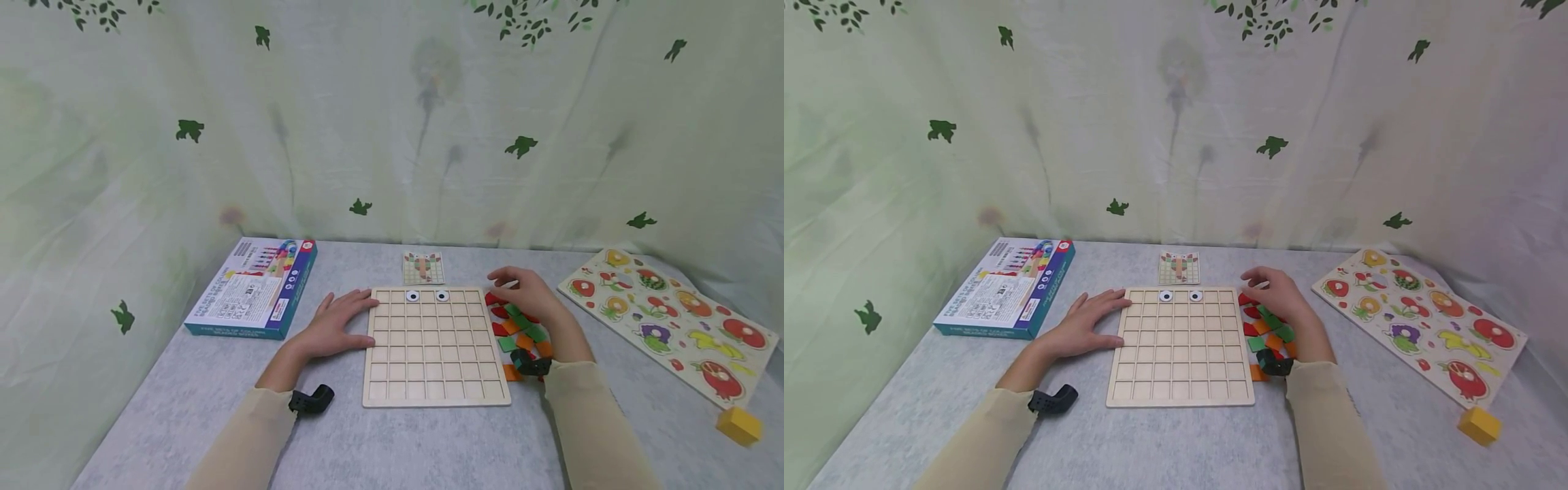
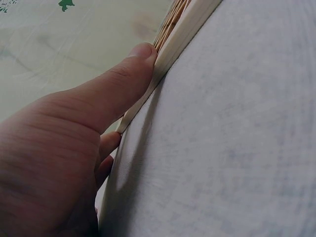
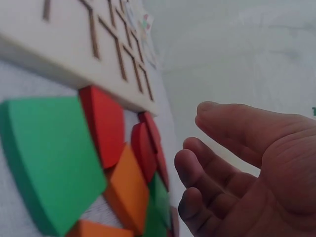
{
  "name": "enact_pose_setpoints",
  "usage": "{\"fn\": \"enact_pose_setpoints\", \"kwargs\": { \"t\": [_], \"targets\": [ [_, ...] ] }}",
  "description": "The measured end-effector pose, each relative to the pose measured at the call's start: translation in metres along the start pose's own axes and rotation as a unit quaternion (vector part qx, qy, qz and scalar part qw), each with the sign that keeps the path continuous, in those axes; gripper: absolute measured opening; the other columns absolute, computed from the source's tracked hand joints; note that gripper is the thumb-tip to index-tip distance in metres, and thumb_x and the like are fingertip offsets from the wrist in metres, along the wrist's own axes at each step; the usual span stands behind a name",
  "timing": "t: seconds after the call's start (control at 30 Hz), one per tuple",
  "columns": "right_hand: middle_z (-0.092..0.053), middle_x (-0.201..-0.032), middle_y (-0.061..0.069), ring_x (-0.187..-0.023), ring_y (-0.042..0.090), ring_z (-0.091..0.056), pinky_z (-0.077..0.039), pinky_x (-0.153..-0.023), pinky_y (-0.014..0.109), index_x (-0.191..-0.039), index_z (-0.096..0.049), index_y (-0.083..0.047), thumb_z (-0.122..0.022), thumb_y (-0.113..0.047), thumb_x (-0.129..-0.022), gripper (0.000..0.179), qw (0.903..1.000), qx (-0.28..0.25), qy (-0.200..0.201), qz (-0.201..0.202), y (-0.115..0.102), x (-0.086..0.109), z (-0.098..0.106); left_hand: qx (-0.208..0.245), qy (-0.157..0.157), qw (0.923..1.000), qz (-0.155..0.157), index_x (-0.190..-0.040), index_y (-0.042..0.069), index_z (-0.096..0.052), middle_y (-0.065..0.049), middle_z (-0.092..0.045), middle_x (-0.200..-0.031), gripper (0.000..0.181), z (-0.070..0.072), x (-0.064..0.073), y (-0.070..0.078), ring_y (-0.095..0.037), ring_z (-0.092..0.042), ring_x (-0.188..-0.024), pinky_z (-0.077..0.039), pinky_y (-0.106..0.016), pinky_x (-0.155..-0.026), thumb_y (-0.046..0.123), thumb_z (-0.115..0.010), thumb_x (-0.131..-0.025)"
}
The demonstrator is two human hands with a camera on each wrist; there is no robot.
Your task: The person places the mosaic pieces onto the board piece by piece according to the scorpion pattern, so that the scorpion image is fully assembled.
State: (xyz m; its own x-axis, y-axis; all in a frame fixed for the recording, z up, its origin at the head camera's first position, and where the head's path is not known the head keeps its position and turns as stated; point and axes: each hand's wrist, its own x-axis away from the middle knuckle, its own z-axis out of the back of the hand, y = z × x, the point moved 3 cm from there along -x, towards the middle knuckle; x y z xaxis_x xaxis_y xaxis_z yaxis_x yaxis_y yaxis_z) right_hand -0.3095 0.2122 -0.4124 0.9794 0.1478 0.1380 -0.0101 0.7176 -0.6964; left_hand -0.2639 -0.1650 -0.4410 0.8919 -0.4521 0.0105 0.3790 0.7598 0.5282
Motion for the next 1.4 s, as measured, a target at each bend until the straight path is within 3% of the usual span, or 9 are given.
{"fn": "enact_pose_setpoints", "kwargs": {
  "t": [0.23,0.6,1.0,1.4],
  "targets": [
    [-0.059,-0.129,0.019,-0.115,0.035,-0.055,-0.052,-0.1,0.047,-0.133,-0.059,-0.011,-0.061,-0.021,-0.099,0.036,0.9994,-0.002,0.024,-0.027,0.015,-0.005,-0.006,0.0,-0.002,1.0,0.0,-0.149,0.026,-0.047,-0.003,-0.029,-0.166,0.075,0.0,0.0,0.001,-0.03,-0.02,-0.156,0.004,-0.061,-0.124,0.051,-0.075,-0.084],
    [-0.06,-0.127,0.019,-0.111,0.033,-0.054,-0.051,-0.097,0.046,-0.134,-0.06,-0.011,-0.062,-0.019,-0.099,0.036,0.999,0.009,0.033,-0.03,0.021,-0.007,-0.01,-0.001,-0.002,1.0,0.0,-0.149,0.026,-0.047,-0.003,-0.029,-0.166,0.076,-0.001,-0.001,0.001,-0.029,-0.019,-0.156,0.004,-0.061,-0.124,0.053,-0.075,-0.083],
    [-0.063,-0.122,0.02,-0.105,0.033,-0.056,-0.051,-0.095,0.046,-0.12,-0.068,-0.004,-0.062,-0.018,-0.099,0.026,0.9985,0.038,0.036,-0.012,0.018,-0.007,-0.013,-0.001,-0.004,1.0,0.0,-0.149,0.026,-0.047,-0.004,-0.029,-0.166,0.075,0.0,-0.001,0.001,-0.03,-0.02,-0.156,0.004,-0.062,-0.124,0.052,-0.075,-0.084],
    [-0.063,-0.121,0.019,-0.106,0.033,-0.057,-0.051,-0.097,0.047,-0.118,-0.065,-0.004,-0.063,-0.017,-0.098,0.024,0.9992,0.029,0.028,-0.005,0.012,-0.006,-0.013,-0.003,-0.001,1.0,-0.004,-0.149,0.025,-0.046,-0.004,-0.029,-0.166,0.076,0.0,0.0,0.0,-0.03,-0.021,-0.155,0.003,-0.062,-0.124,0.052,-0.075,-0.084]
  ]
}}
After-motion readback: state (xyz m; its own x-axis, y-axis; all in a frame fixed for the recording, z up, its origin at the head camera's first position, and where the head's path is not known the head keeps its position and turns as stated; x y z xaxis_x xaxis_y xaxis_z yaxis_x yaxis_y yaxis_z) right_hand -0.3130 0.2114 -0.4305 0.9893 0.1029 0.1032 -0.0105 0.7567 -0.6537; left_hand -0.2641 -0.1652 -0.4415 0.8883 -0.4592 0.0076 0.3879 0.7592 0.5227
